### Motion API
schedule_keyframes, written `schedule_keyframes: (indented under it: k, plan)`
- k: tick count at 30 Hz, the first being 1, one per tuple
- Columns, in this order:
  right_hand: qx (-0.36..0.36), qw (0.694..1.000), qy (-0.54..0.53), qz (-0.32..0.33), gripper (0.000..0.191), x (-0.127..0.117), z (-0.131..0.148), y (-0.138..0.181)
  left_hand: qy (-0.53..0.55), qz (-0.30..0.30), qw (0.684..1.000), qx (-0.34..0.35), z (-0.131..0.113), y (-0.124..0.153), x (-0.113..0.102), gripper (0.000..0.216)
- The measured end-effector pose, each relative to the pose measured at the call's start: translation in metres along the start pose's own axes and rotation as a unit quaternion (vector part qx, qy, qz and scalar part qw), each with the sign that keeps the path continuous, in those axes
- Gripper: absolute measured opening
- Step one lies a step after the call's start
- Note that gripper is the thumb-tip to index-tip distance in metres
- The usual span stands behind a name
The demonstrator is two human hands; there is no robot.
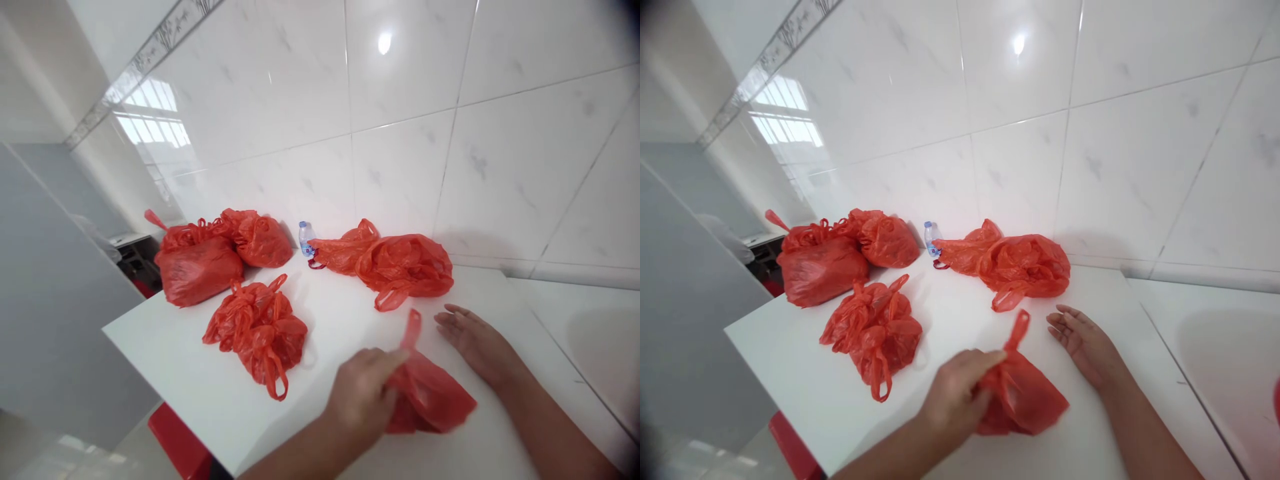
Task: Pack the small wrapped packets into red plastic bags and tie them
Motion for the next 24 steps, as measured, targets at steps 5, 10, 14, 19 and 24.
schedule_keyframes:
  k: [5,10,14,19,24]
  plan:
    - [-0.002,1.000,0.010,-0.011,0.025,0.001,0.001,0.004,-0.145,-0.180,0.972,-0.043,0.028,-0.034,-0.110,0.050]
    - [-0.004,0.999,0.020,-0.032,0.022,0.001,0.003,0.009,-0.339,-0.302,0.885,-0.102,0.070,-0.039,-0.193,0.047]
    - [0.000,0.999,0.018,-0.039,0.021,0.002,0.004,0.011,-0.418,-0.173,0.878,-0.157,0.123,-0.017,-0.178,0.059]
    - [-0.007,0.999,0.026,-0.028,0.021,0.003,0.004,0.012,-0.484,-0.160,0.856,-0.088,0.119,0.016,-0.158,0.066]
    - [-0.010,0.999,0.031,-0.027,0.023,0.001,0.002,0.008,-0.468,-0.019,0.883,-0.026,0.119,0.025,-0.133,0.075]
Point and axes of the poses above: each hand's wrist, its own y-axis away from the middle knuckle, its own x-axis out of the palm, z = x × y, the point moved 8 cm from there along -y, towards the middle knuckle, and after that the axes turned 15 degrees about -z, right-handed, at the moved point
